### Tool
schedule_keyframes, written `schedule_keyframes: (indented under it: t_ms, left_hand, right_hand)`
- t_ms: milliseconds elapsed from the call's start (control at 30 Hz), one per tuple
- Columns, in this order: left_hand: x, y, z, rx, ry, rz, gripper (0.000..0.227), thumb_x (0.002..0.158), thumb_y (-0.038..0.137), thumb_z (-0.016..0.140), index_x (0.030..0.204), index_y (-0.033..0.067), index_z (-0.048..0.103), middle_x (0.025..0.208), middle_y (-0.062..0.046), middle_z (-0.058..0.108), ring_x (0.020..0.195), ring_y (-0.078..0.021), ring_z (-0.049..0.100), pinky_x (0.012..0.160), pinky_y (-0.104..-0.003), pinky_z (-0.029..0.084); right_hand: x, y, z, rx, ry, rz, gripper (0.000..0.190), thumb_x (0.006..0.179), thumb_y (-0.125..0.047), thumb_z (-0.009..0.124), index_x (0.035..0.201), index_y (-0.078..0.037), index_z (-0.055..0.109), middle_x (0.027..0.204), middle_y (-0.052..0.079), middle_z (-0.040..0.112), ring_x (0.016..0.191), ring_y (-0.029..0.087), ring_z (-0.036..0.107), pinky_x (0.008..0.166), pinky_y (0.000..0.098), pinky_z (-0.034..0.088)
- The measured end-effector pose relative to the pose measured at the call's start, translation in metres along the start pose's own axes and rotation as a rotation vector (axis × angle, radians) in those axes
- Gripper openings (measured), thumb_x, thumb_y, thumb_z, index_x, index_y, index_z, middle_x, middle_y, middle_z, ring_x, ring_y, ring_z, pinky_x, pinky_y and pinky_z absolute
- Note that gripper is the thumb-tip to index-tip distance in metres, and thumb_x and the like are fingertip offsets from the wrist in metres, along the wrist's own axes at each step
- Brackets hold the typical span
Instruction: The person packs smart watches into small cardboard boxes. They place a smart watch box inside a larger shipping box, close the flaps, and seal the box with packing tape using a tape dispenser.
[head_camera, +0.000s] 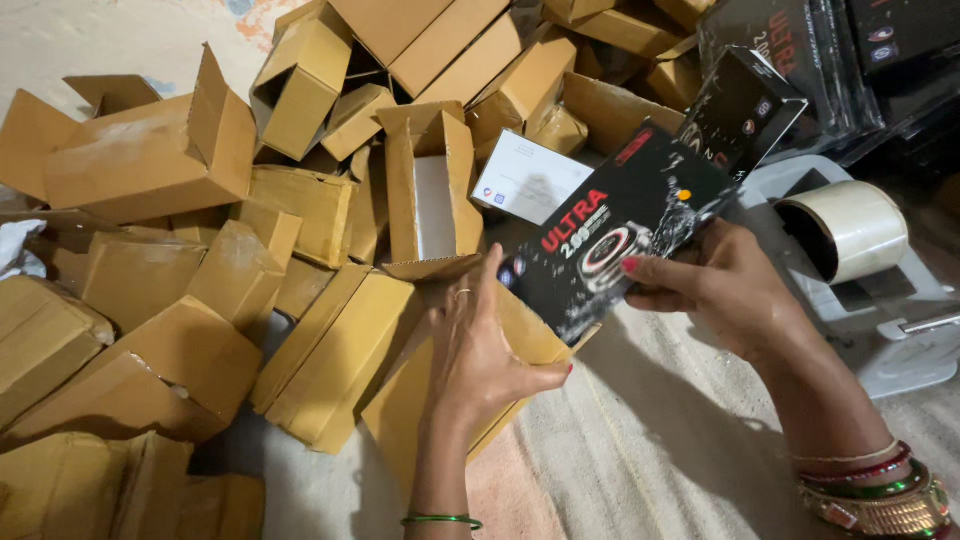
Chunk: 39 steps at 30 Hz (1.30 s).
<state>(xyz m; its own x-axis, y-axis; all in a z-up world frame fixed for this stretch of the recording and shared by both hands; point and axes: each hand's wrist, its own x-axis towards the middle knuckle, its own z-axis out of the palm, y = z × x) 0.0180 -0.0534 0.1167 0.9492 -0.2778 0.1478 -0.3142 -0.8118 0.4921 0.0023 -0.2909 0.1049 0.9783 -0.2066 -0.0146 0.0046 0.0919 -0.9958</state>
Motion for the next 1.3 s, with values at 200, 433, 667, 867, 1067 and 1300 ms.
schedule_keyframes:
  t_ms: [200, 433, 667, 867, 1067, 1300]
  left_hand:
    - [-0.011, 0.012, 0.0, -0.102, 0.201, 0.244, 0.136, 0.045, 0.033, 0.098, 0.158, 0.0125, 0.025, 0.147, -0.018, 0.048, 0.137, -0.0378, 0.042, 0.111, -0.059, 0.027]
    - [-0.016, 0.015, -0.005, -0.206, 0.277, 0.354, 0.13, 0.05, 0.034, 0.098, 0.158, 0.01, 0.03, 0.149, -0.018, 0.049, 0.14, -0.0368, 0.044, 0.115, -0.053, 0.028]
    - [-0.014, 0.016, -0.001, -0.236, 0.265, 0.342, 0.13, 0.048, 0.03, 0.093, 0.16, 0.0111, 0.028, 0.147, -0.018, 0.049, 0.139, -0.0371, 0.044, 0.115, -0.052, 0.034]
    - [-0.015, 0.015, 0.005, -0.193, 0.233, 0.303, 0.134, 0.047, 0.03, 0.092, 0.162, 0.0154, 0.023, 0.146, -0.018, 0.05, 0.139, -0.0373, 0.044, 0.118, -0.057, 0.029]
    - [-0.009, 0.021, 0.02, -0.005, 0.222, 0.397, 0.14, 0.042, 0.037, 0.092, 0.16, 0.0162, 0.02, 0.142, -0.022, 0.048, 0.135, -0.0406, 0.044, 0.117, -0.063, 0.022]
    - [-0.014, 0.026, 0.02, -0.005, 0.301, 0.494, 0.13, 0.051, 0.038, 0.088, 0.16, 0.0086, 0.022, 0.139, -0.022, 0.052, 0.133, -0.0398, 0.048, 0.118, -0.06, 0.027]
  right_hand:
    - [-0.009, 0.009, 0.021, -0.026, -0.208, -0.095, 0.059, 0.074, -0.016, 0.082, 0.125, 0.001, 0.059, 0.103, 0.014, 0.075, 0.084, 0.021, 0.075, 0.067, 0.0342, 0.064]
    - [-0.011, 0.012, 0.012, 0.088, -0.028, -0.403, 0.061, 0.091, -0.019, 0.077, 0.144, -0.008, 0.048, 0.099, 0.013, 0.074, 0.086, 0.019, 0.072, 0.064, 0.0294, 0.06]
    - [-0.03, 0.008, 0.036, -0.361, -0.137, -0.638, 0.021, 0.091, -0.011, 0.076, 0.111, -0.003, 0.079, 0.098, 0.008, 0.08, 0.088, 0.015, 0.073, 0.076, 0.0291, 0.06]
    - [-0.041, -0.018, 0.041, -0.73, -0.015, -0.36, 0.033, 0.087, -0.02, 0.08, 0.118, -0.01, 0.078, 0.103, 0.007, 0.081, 0.076, 0.017, 0.075, 0.06, 0.031, 0.062]
    - [-0.034, -0.025, 0.033, -0.711, -0.098, -0.081, 0.054, 0.079, -0.015, 0.083, 0.131, -0.013, 0.069, 0.098, 0.013, 0.081, 0.08, 0.016, 0.08, 0.07, 0.0325, 0.064]
    - [-0.015, -0.005, 0.012, -0.141, -0.197, -0.078, 0.047, 0.073, 0.008, 0.076, 0.12, 0.004, 0.072, 0.096, 0.013, 0.08, 0.085, 0.016, 0.075, 0.078, 0.03, 0.063]
